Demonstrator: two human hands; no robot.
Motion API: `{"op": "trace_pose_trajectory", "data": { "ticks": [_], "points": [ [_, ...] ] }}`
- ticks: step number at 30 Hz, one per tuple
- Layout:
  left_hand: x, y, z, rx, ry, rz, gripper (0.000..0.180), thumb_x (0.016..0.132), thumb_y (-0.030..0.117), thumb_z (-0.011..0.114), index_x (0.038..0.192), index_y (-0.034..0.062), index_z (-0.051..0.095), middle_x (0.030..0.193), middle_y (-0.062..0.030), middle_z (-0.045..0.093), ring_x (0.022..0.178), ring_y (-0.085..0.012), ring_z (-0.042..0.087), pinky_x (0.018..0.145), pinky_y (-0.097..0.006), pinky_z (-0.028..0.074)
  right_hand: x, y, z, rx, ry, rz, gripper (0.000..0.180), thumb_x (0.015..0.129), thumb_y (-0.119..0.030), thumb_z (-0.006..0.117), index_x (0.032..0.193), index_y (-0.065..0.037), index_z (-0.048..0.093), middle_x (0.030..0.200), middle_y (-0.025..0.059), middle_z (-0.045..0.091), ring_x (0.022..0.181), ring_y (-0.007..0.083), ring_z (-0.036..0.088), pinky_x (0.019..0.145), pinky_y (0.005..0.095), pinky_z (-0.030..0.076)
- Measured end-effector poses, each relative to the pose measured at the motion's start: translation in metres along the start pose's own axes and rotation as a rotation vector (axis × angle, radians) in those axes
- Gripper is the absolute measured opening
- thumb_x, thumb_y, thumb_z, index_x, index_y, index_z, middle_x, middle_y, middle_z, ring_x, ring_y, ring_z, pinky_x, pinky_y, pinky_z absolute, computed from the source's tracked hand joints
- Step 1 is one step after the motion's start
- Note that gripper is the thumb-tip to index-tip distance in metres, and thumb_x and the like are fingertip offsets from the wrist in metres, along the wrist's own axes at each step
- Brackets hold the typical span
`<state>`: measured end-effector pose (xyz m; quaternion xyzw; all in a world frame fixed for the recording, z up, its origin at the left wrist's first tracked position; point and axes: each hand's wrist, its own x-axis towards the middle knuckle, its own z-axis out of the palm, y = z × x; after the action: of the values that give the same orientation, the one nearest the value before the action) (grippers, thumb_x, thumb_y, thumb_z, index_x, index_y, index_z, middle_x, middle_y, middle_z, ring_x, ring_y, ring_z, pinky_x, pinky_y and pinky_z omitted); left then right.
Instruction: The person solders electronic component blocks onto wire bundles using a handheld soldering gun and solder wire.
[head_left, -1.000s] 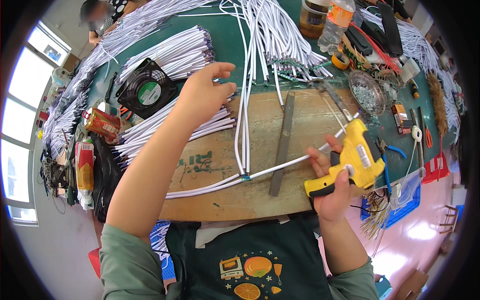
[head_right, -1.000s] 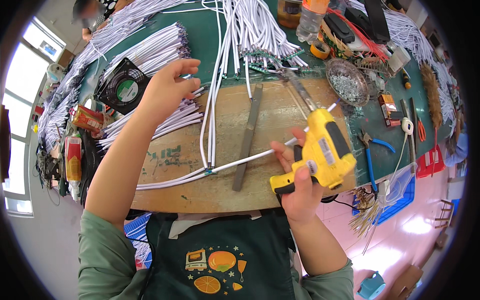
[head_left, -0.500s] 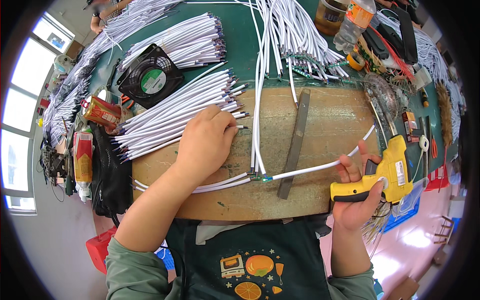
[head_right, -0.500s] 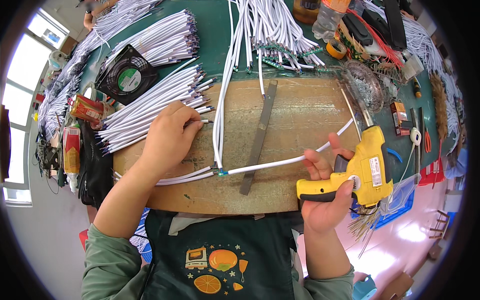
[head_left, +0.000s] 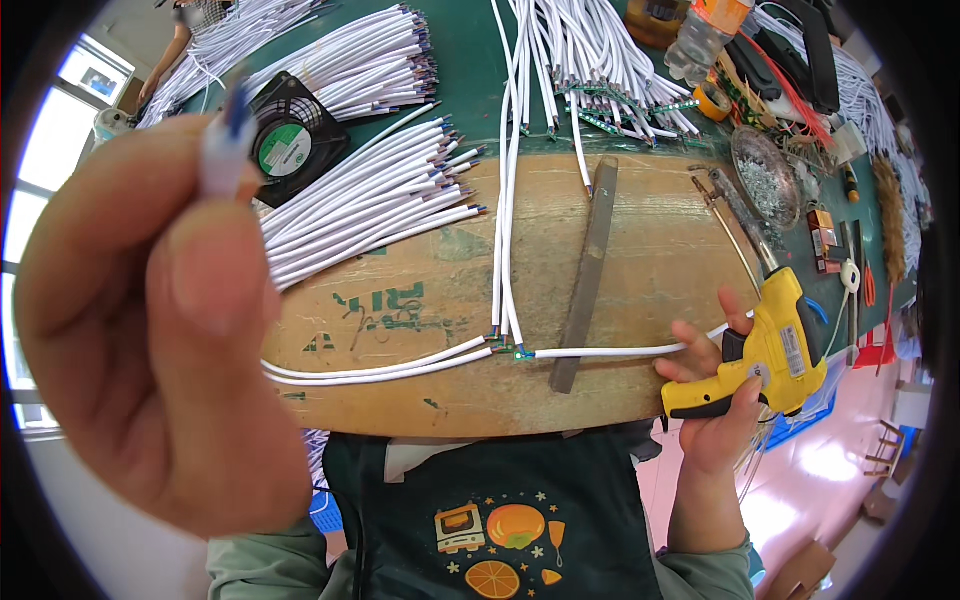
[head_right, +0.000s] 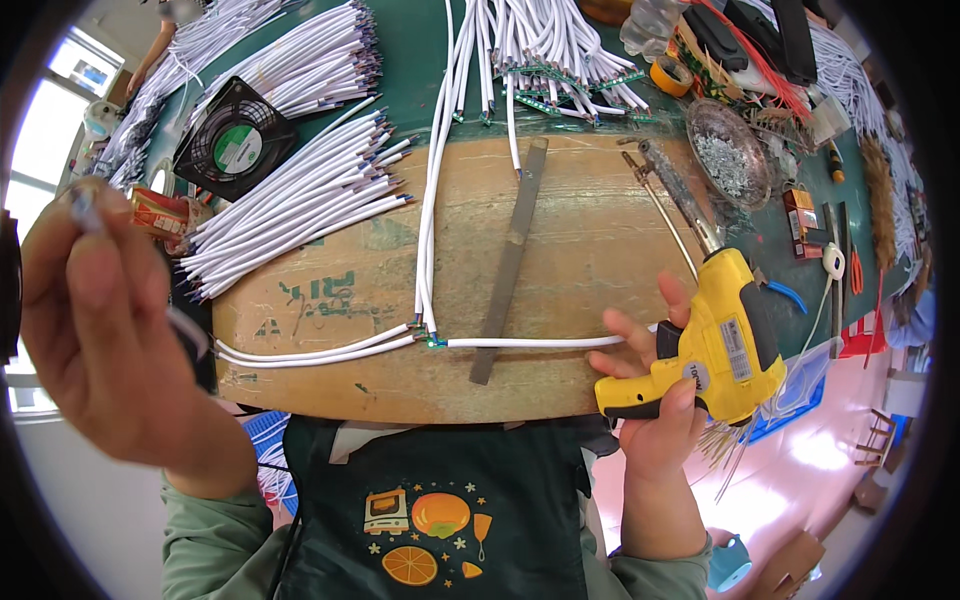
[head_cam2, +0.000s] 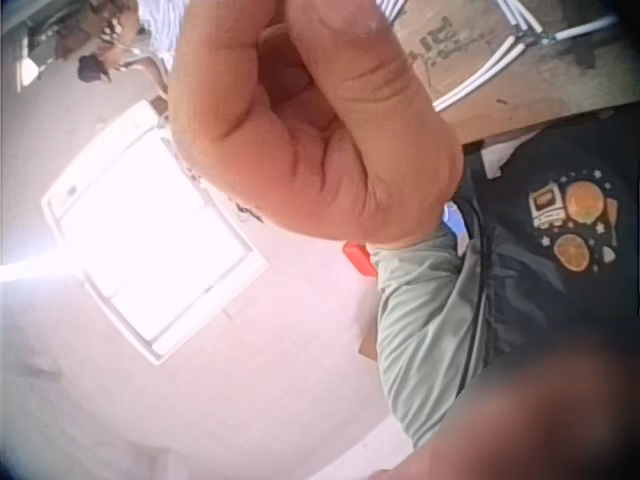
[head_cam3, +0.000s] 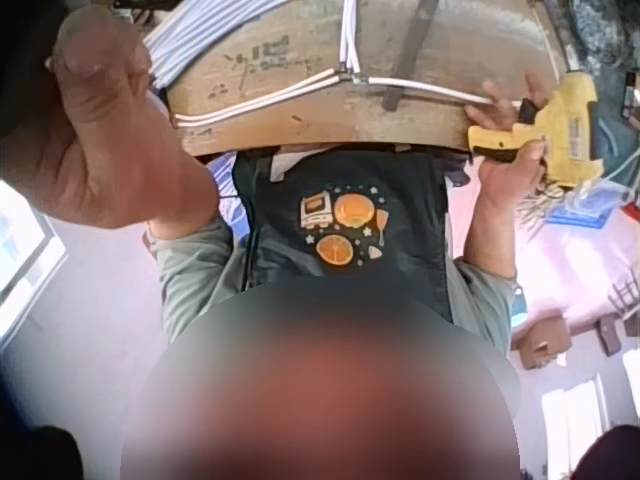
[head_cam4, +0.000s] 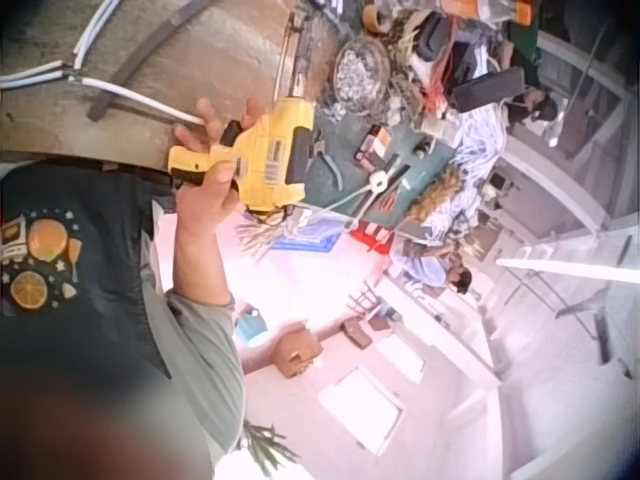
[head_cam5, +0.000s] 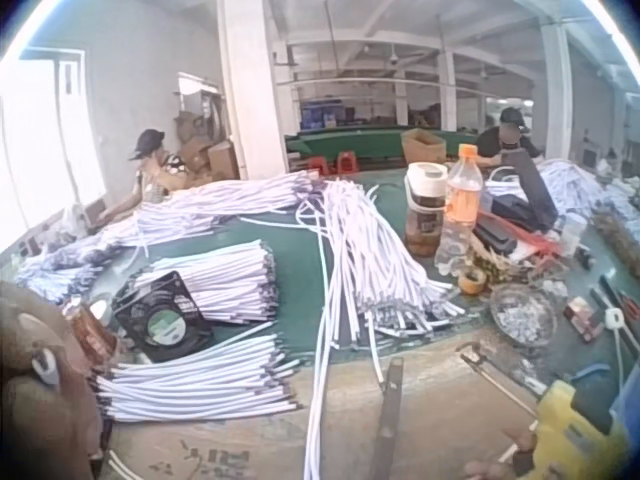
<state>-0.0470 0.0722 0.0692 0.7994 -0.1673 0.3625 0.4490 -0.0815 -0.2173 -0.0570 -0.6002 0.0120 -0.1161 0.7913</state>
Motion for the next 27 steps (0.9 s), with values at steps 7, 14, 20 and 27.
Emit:
{"op": "trace_pose_trajectory", "data": {
  "ticks": [7, 14, 20, 27],
  "points": [
    [-0.041, 0.014, 0.019, -0.45, -0.885, -0.702, 0.014, 0.082, 0.009, 0.068, 0.094, 0.0029, 0.065, 0.084, -0.0074, 0.064, 0.072, -0.0197, 0.06, 0.063, -0.03, 0.046, -0.021, -0.016, 0.013, 0.001, -0.083, 0.055, 0.064, 0.08, -0.029, 0.073, 0.127, -0.005, 0.038, 0.094, 0.0119, 0.061, 0.072, 0.0174, 0.062, 0.063, 0.0281, 0.052],
    [-0.093, 0.013, 0.045, -0.559, -0.839, -1.101, 0.013, 0.089, 0.008, 0.063, 0.098, -0.0013, 0.064, 0.081, -0.0046, 0.06, 0.062, -0.0073, 0.056, 0.05, -0.021, 0.043, -0.02, -0.013, 0.031, -0.293, -0.52, 0.117, 0.059, 0.08, 0.002, 0.066, 0.13, -0.009, 0.038, 0.094, 0.0093, 0.059, 0.084, 0.0159, 0.058, 0.075, 0.0272, 0.047],
    [-0.099, 0.007, 0.046, -0.508, -0.867, -0.932, 0.014, 0.088, 0.009, 0.064, 0.098, -0.0006, 0.064, 0.081, -0.0047, 0.06, 0.062, -0.0073, 0.057, 0.051, -0.021, 0.044, -0.025, -0.01, 0.045, -0.186, -0.473, 0.249, 0.027, 0.085, -0.004, 0.063, 0.11, -0.004, 0.051, 0.088, 0.0047, 0.058, 0.079, 0.0119, 0.055, 0.068, 0.0251, 0.046],
    [-0.102, 0.015, 0.042, -0.612, -0.711, -1.107, 0.014, 0.088, 0.008, 0.063, 0.099, -0.0015, 0.062, 0.08, -0.0059, 0.061, 0.06, -0.009, 0.057, 0.053, -0.021, 0.046, -0.023, -0.012, 0.043, -0.433, -0.656, 0.032, 0.052, 0.083, 0.005, 0.061, 0.128, -0.003, 0.037, 0.087, 0.0063, 0.057, 0.077, 0.0135, 0.055, 0.07, 0.0263, 0.045]
  ]
}}
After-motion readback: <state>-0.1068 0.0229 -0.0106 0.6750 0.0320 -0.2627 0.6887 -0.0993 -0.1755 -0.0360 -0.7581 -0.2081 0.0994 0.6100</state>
